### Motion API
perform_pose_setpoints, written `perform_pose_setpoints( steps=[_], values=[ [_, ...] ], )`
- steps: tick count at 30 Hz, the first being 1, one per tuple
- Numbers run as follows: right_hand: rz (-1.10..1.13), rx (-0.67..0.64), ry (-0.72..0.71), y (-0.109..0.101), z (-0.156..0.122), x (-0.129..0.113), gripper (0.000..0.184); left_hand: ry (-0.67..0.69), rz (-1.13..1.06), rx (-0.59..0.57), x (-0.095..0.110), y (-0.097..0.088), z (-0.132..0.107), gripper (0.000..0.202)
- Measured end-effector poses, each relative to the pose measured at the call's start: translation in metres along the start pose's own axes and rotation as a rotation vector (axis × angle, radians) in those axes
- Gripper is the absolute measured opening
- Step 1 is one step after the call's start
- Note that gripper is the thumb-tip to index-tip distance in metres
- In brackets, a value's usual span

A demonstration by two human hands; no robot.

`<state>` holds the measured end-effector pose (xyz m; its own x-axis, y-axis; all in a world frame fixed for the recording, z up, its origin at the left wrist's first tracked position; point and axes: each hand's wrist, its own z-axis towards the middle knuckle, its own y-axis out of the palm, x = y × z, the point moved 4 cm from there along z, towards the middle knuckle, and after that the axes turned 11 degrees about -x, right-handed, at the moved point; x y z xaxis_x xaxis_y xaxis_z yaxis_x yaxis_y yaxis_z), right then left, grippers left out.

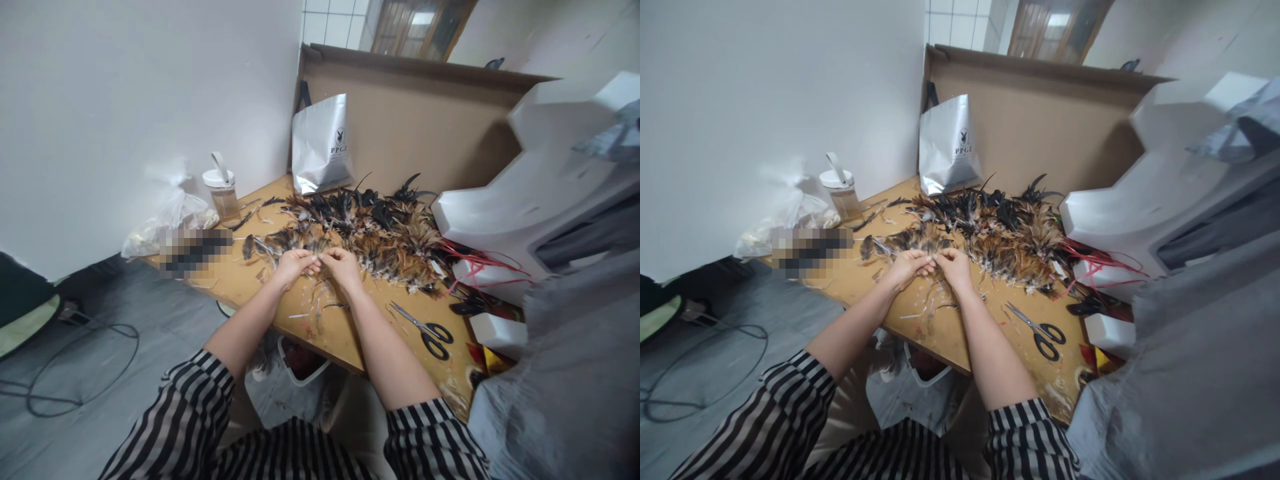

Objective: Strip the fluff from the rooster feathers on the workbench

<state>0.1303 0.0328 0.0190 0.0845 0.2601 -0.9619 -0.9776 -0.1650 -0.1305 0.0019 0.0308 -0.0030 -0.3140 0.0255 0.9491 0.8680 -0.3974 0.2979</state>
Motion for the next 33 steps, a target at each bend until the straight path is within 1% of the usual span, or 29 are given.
perform_pose_setpoints(
  steps=[3, 6, 10, 12, 14, 16, 18, 20, 22, 23, 25, 27, 30, 32, 33],
  values=[
    [-0.001, 0.029, -0.025, -0.001, -0.001, 0.001, 0.019, -0.013, 0.029, -0.028, -0.002, 0.000, 0.000, 0.025],
    [0.012, 0.030, -0.024, -0.001, -0.002, 0.000, 0.019, -0.017, 0.048, -0.037, -0.003, 0.001, 0.000, 0.026],
    [0.083, 0.017, 0.057, -0.002, 0.000, 0.002, 0.023, -0.036, 0.094, -0.037, -0.002, 0.002, -0.001, 0.026],
    [0.055, 0.080, 0.095, -0.011, 0.005, 0.006, 0.026, -0.032, 0.092, 0.000, -0.001, 0.000, -0.001, 0.025],
    [-0.046, 0.201, 0.100, -0.029, 0.010, 0.010, 0.028, -0.013, 0.044, 0.059, 0.002, -0.003, -0.001, 0.023],
    [-0.209, 0.250, 0.110, -0.046, 0.017, 0.015, 0.028, 0.005, -0.027, 0.112, 0.005, -0.006, -0.001, 0.021],
    [-0.412, 0.178, 0.182, -0.057, 0.024, 0.023, 0.027, 0.012, -0.084, 0.136, 0.006, -0.008, -0.001, 0.019],
    [-0.610, 0.071, 0.267, -0.060, 0.029, 0.028, 0.028, 0.013, -0.109, 0.136, 0.007, -0.008, -0.001, 0.019],
    [-0.772, -0.009, 0.343, -0.058, 0.033, 0.030, 0.030, 0.014, -0.118, 0.131, 0.007, -0.007, -0.001, 0.019],
    [-0.838, -0.025, 0.379, -0.055, 0.035, 0.029, 0.032, 0.015, -0.120, 0.129, 0.007, -0.007, -0.001, 0.019],
    [-0.940, -0.030, 0.443, -0.047, 0.039, 0.026, 0.036, 0.016, -0.120, 0.123, 0.006, -0.007, -0.001, 0.019],
    [-0.994, -0.016, 0.496, -0.039, 0.044, 0.025, 0.040, 0.015, -0.118, 0.116, 0.005, -0.008, -0.001, 0.019],
    [-0.973, -0.008, 0.520, -0.031, 0.050, 0.027, 0.032, 0.014, -0.108, 0.116, 0.003, -0.009, 0.000, 0.020],
    [-0.873, 0.001, 0.482, -0.030, 0.049, 0.030, 0.022, 0.013, -0.109, 0.122, 0.002, -0.010, 0.000, 0.019],
    [-0.786, 0.009, 0.451, -0.031, 0.048, 0.030, 0.018, 0.011, -0.113, 0.121, 0.001, -0.011, 0.000, 0.019]
  ],
)
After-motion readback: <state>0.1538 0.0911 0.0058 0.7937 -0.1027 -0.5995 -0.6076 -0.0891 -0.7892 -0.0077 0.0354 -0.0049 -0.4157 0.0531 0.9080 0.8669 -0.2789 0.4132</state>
